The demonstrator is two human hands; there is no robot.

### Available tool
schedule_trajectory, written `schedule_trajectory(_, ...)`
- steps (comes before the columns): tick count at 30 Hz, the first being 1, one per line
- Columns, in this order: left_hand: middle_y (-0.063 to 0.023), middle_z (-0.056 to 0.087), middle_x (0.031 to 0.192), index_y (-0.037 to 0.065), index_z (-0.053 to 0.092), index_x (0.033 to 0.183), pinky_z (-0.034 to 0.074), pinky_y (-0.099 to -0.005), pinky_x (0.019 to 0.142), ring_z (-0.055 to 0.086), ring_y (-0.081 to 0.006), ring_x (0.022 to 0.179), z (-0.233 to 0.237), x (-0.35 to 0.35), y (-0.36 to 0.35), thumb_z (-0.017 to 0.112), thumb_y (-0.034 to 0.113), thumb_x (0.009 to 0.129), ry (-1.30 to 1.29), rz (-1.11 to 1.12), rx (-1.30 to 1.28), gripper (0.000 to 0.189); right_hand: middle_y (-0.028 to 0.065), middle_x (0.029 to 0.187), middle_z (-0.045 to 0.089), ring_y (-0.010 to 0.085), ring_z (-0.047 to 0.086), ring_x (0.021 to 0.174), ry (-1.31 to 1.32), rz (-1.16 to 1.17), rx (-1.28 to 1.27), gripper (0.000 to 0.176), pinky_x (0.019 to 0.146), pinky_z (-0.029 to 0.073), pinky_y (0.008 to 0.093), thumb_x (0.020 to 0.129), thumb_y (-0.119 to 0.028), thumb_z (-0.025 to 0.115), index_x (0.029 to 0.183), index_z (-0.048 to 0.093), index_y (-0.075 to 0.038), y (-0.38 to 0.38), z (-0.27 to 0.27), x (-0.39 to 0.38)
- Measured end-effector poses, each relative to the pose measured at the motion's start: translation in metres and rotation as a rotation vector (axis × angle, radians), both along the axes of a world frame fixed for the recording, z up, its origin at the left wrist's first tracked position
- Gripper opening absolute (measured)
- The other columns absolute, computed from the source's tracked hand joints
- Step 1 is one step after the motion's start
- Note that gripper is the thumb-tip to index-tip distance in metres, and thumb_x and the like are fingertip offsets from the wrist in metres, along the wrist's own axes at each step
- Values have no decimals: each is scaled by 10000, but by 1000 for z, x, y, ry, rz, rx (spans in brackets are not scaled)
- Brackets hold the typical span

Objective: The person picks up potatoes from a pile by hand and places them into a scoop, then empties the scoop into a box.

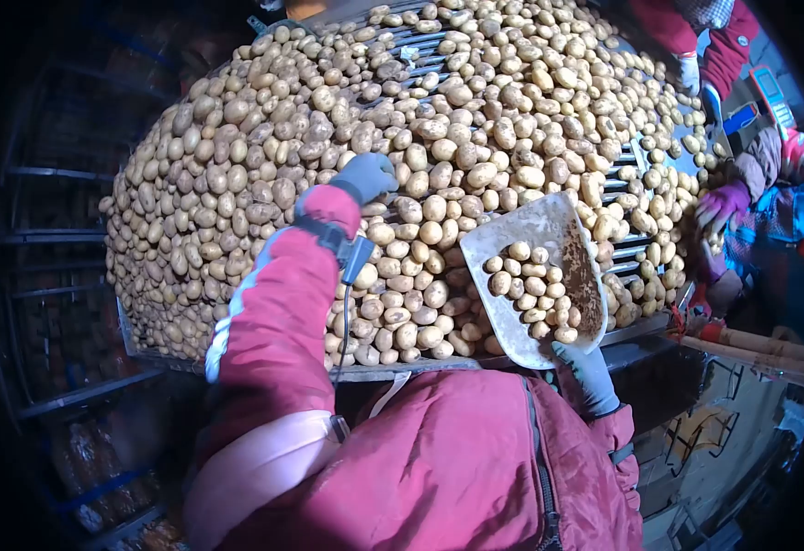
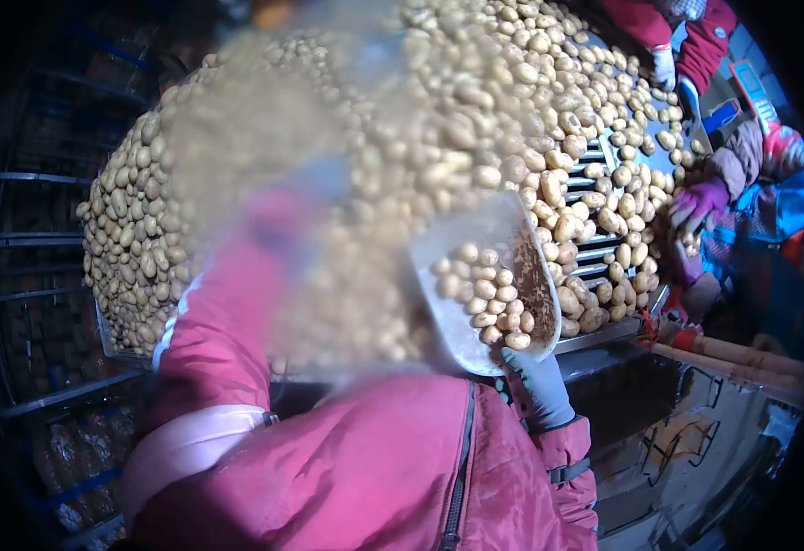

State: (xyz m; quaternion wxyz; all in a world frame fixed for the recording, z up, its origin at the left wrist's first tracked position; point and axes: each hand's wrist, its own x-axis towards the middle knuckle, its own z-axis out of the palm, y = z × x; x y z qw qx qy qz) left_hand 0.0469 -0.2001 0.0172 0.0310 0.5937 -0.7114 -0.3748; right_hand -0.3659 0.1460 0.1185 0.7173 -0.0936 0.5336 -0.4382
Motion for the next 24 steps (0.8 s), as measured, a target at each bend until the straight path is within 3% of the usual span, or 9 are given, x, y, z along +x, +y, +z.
schedule_trajectory(1,-119,700,1244,63,747,1178,550,-360,947,686,-213,1090,31,-1,16,751,256,915,494,273,268,326,64,1127,656,172,664,931,3,60,51,477,691,555,294,908,-82,678,1353,522,-9,2,-3,-2)
schedule_trajectory(3,-89,712,1217,65,736,1225,540,-336,931,669,-172,1052,121,-52,50,769,295,930,666,114,387,376,58,1094,662,160,660,875,1,32,26,451,631,538,284,907,-92,682,1325,534,-12,-7,4,9)
schedule_trajectory(5,-90,738,1168,62,728,1258,537,-347,934,677,-187,1053,155,-79,70,731,331,968,474,-358,-66,396,52,1061,668,148,657,819,9,15,-4,425,571,521,275,906,-102,685,1298,545,-16,-10,5,10)
schedule_trajectory(6,-123,734,1202,57,694,1307,524,-356,972,675,-214,1101,181,-90,90,707,368,972,530,-30,104,458,61,1058,670,154,655,787,-2,37,12,423,565,523,284,905,-107,685,1294,547,-14,-10,0,9)
schedule_trajectory(9,-172,695,1292,61,671,1336,504,-375,1016,670,-267,1142,130,-34,109,687,423,960,592,185,-88,522,88,1041,674,170,642,710,15,-42,-123,419,537,523,306,907,-124,681,1288,548,-10,-18,-9,19)
schedule_trajectory(10,-185,674,1275,66,696,1275,498,-422,1009,638,-331,1142,93,-14,93,702,433,917,47,164,-93,513,94,1040,674,179,642,694,-9,30,-35,416,527,522,306,913,-122,671,1294,547,-10,-15,-12,9)
schedule_trajectory(12,-175,671,1230,79,711,1236,495,-450,995,619,-347,1131,49,-2,135,713,439,897,-135,139,-314,494,100,1039,675,187,641,679,-33,104,53,413,517,521,307,918,-120,660,1299,547,-9,-14,-10,2)
schedule_trajectory(14,-164,668,1184,91,726,1196,493,-478,982,600,-364,1119,41,-3,161,725,445,877,-321,112,-529,476,114,1390,584,244,616,1223,-99,11,121,651,1063,492,382,889,-7,657,1494,419,6,-15,1,2)
schedule_trajectory(24,-147,584,1200,148,688,1204,439,-522,1003,542,-396,1119,2,-82,174,769,416,856,-160,363,-676,447,114,1378,592,245,630,1196,-50,-30,141,643,1044,508,386,901,-25,663,1493,414,-2,-2,2,-8)
